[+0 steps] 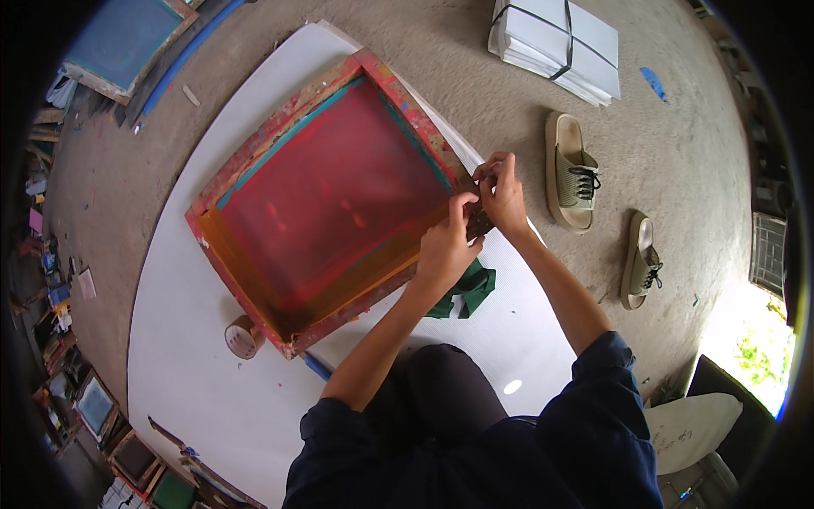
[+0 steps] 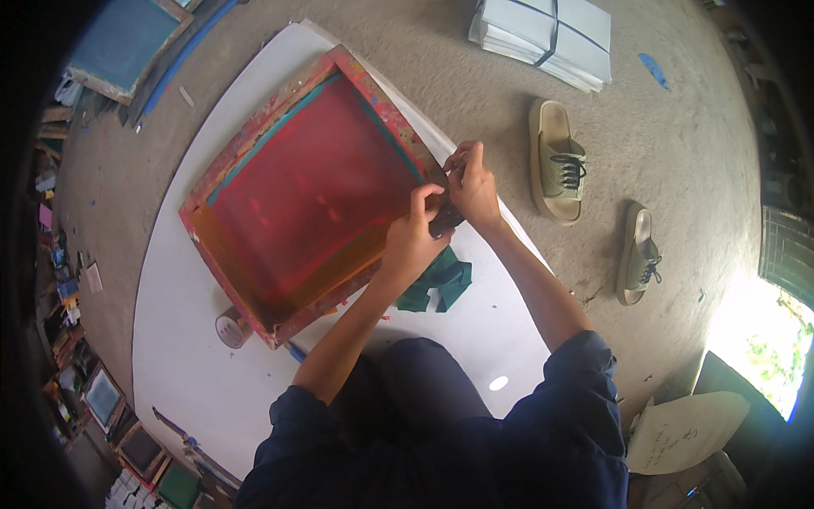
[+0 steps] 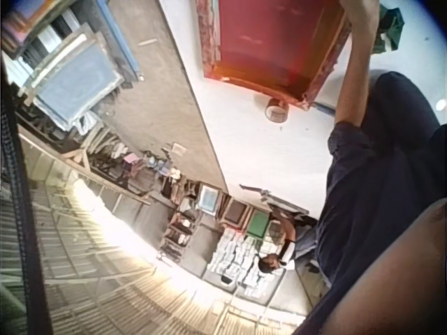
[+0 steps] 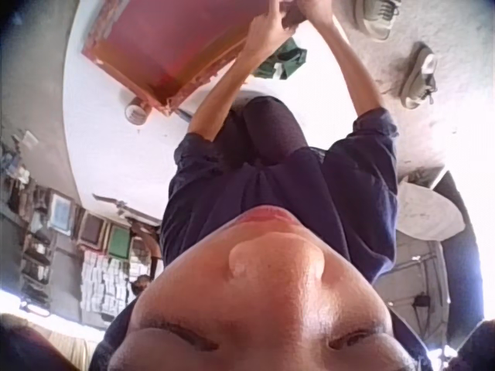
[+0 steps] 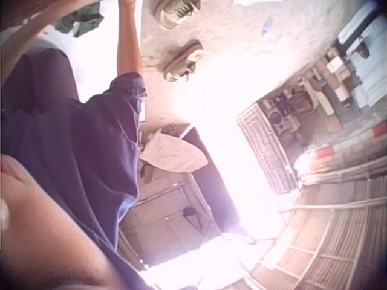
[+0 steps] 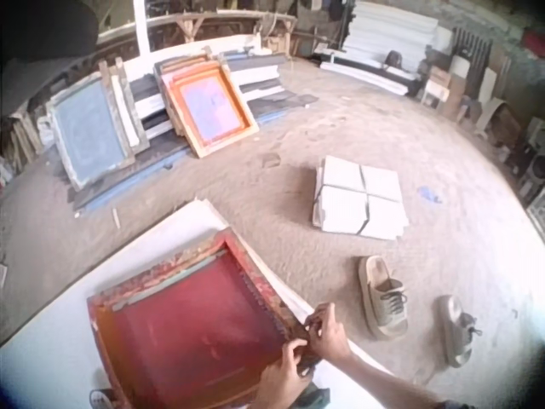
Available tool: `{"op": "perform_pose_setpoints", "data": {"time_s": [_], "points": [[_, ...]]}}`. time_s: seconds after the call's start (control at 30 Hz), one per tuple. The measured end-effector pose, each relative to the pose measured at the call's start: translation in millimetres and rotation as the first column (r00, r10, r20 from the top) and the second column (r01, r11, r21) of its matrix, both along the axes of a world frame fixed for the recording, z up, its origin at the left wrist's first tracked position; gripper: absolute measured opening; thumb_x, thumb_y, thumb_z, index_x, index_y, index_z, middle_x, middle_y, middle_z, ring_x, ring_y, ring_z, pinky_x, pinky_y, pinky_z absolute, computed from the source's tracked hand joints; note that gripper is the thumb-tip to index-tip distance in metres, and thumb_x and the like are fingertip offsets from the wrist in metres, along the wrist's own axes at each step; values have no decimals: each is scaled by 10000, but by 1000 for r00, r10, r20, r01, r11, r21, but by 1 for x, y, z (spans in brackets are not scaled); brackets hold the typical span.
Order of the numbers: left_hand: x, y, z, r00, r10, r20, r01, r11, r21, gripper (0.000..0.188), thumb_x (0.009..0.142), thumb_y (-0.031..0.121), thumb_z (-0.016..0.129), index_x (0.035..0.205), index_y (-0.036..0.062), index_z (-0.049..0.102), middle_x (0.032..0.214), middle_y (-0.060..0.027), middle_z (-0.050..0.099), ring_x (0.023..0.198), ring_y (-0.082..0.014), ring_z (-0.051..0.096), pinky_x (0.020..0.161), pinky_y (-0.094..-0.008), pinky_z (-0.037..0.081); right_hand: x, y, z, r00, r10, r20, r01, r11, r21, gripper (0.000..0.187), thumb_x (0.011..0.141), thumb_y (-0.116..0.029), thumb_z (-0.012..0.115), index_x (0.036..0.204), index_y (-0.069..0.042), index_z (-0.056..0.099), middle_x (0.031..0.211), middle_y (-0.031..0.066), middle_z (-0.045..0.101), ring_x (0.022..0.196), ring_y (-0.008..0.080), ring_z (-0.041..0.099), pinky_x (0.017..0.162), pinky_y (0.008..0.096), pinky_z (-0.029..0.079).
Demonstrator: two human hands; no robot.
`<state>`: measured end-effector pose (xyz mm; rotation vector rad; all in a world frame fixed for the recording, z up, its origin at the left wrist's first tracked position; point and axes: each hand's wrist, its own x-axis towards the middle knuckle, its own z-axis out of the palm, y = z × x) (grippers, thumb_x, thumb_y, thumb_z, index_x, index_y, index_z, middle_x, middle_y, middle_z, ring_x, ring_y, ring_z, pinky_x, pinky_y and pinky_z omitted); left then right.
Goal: The person sits on the floor and assembles a screen printing frame by attaching orange plastic strips to the edges of a red mesh frame. They use a utility knife to trim the strips and a green cloth to wipe the frame surface.
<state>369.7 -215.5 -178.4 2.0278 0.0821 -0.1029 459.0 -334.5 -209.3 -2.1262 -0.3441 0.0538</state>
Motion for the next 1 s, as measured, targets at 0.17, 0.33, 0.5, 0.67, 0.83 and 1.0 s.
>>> {"op": "perform_pose_setpoints", "data": {"time_s": [0.17, 0.33, 0.5, 0.67, 0.83, 1.0], "points": [[-5, 11, -17, 986, 163, 33, -140, 921, -364, 542, 711, 39, 709, 1083, 78, 318, 940, -200, 653, 828, -375, 633, 659, -417, 506, -1, 2, 1, 1000, 1, -16, -1, 1000, 31, 286, 794, 92, 419, 1038, -20, 323, 800, 159, 623, 720, 298, 657, 624, 359, 512], [-1, -3, 3, 998, 25, 56, -26, 1000, 15, 506, 729, 21, 693, 1066, 81, 321, 866, -138, 663, 827, -335, 642, 668, -379, 501, -1, 0, -1, 999, -18, -27, 19, 999, 34, 273, 796, 99, 407, 1024, -21, 316, 799, 163, 621, 726, 292, 659, 622, 352, 513], [2, -1, 4, 996, -56, 70, 48, 993, 112, 441, 754, 30, 677, 1048, 75, 351, 891, -149, 658, 829, -307, 652, 658, -366, 498, 0, 2, 1, 1000, -6, -13, 7, 999, 35, 276, 794, 100, 406, 1024, -24, 316, 791, 166, 621, 733, 299, 660, 625, 357, 511], [-10, 5, -18, 970, 241, -25, -215, 812, -542, 344, 844, 30, 617, 1069, 57, 358, 927, -175, 658, 877, -224, 654, 735, -297, 506, 0, 1, 1, 999, -14, -40, 16, 998, 59, 295, 789, 105, 398, 1036, -33, 315, 795, 173, 624, 737, 304, 660, 637, 369, 512], [-4, 6, -4, 985, 160, -69, -170, 967, -189, 352, 831, 16, 616, 1039, 45, 333, 902, -179, 651, 838, -285, 659, 708, -327, 509, -1, -2, 2, 997, -25, -73, 31, 996, 87, 308, 785, 107, 397, 1044, -35, 312, 804, 171, 629, 737, 308, 661, 636, 371, 513], [-1, -3, -9, 979, 98, 180, -102, 995, 17, 322, 821, -11, 600, 992, 35, 330, 809, -158, 602, 750, -353, 632, 625, -387, 501, -1, 1, 2, 997, -36, -61, 42, 995, 95, 296, 781, 105, 399, 1029, -34, 316, 789, 163, 624, 716, 303, 658, 611, 368, 511]]}}
